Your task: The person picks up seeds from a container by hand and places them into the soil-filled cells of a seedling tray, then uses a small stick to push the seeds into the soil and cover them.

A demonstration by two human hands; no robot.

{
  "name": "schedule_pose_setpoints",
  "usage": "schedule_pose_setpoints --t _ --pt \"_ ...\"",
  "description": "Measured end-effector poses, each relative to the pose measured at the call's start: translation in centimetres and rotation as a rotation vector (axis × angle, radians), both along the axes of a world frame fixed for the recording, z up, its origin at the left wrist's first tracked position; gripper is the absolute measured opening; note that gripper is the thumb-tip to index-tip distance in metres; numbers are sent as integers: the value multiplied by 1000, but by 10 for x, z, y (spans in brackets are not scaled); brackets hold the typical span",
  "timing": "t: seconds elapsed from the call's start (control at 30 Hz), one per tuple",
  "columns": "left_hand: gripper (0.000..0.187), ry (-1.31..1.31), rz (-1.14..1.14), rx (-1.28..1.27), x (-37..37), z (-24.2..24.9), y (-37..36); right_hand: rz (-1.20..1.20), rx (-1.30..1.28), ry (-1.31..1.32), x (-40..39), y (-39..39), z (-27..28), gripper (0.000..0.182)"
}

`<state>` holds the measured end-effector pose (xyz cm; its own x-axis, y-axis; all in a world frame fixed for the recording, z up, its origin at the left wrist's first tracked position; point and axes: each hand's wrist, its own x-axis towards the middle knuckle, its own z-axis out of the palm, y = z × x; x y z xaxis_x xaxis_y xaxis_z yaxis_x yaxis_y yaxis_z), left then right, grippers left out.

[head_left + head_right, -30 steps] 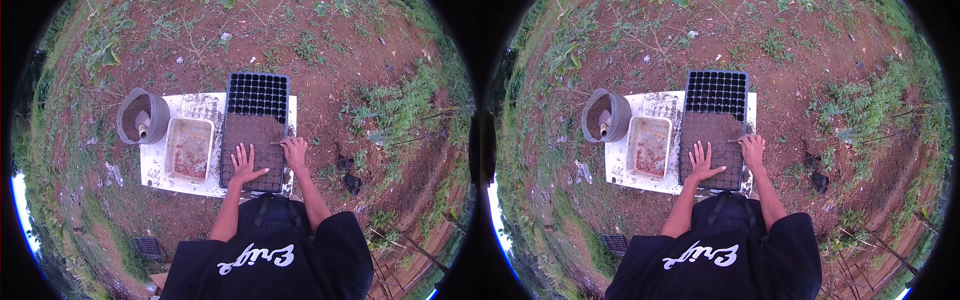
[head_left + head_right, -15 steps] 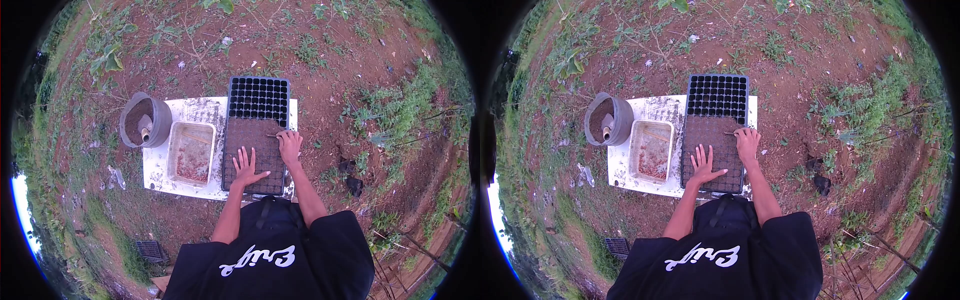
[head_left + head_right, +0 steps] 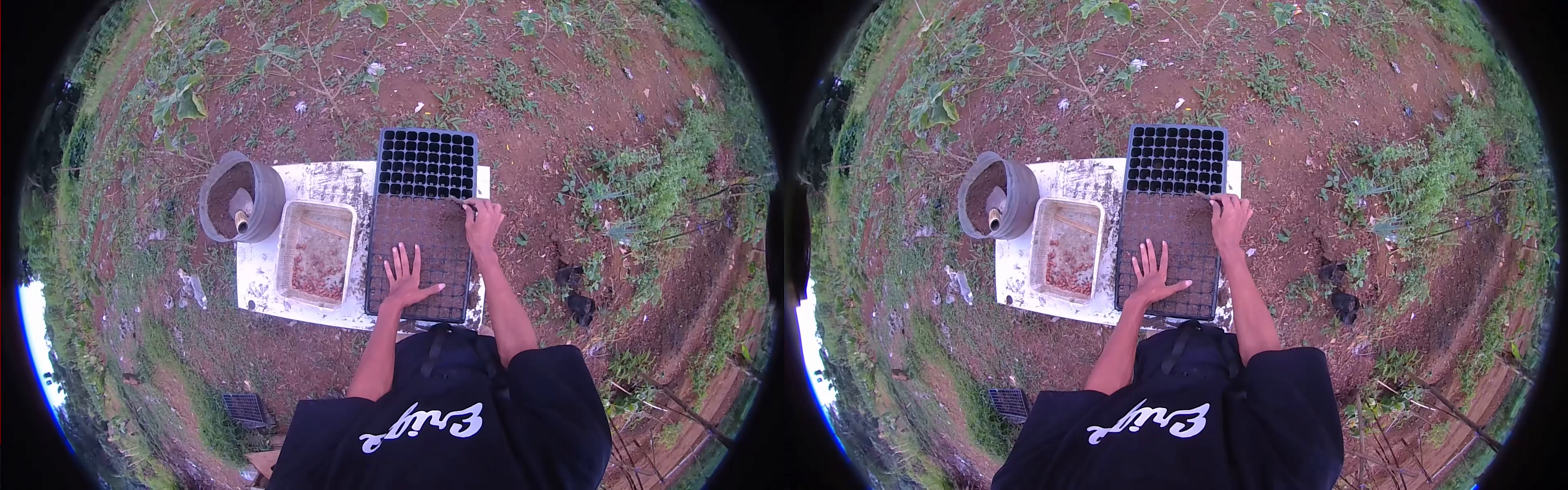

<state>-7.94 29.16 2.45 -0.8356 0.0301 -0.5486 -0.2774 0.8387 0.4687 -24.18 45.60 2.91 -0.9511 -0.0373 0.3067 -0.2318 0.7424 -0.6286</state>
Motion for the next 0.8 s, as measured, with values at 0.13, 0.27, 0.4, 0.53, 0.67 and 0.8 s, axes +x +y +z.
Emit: schedule_pose_setpoints --t 0.13,0.27,0.4,0.53,0.67,0.8 --pt "131 2 -9 -8 -1 -1 0 -22 110 -100 -23 -1 -8 7" --pt "131 5 6 -5 0 -2 0 105 164 -70 -25 -3 -12 7" --pt "132 -4 6 -2 -1 -1 0 157 196 -9 -16 -4 -14 7" --pt "133 -14 -8 -19 -2 1 0 192 195 -90 -6 -2 -5 7" --pt "133 -15 -6 -17 -2 2 1 258 178 -142 3 3 1 7" --pt "133 -27 -2 0 -3 5 0 123 71 -137 -9 -7 3 7"
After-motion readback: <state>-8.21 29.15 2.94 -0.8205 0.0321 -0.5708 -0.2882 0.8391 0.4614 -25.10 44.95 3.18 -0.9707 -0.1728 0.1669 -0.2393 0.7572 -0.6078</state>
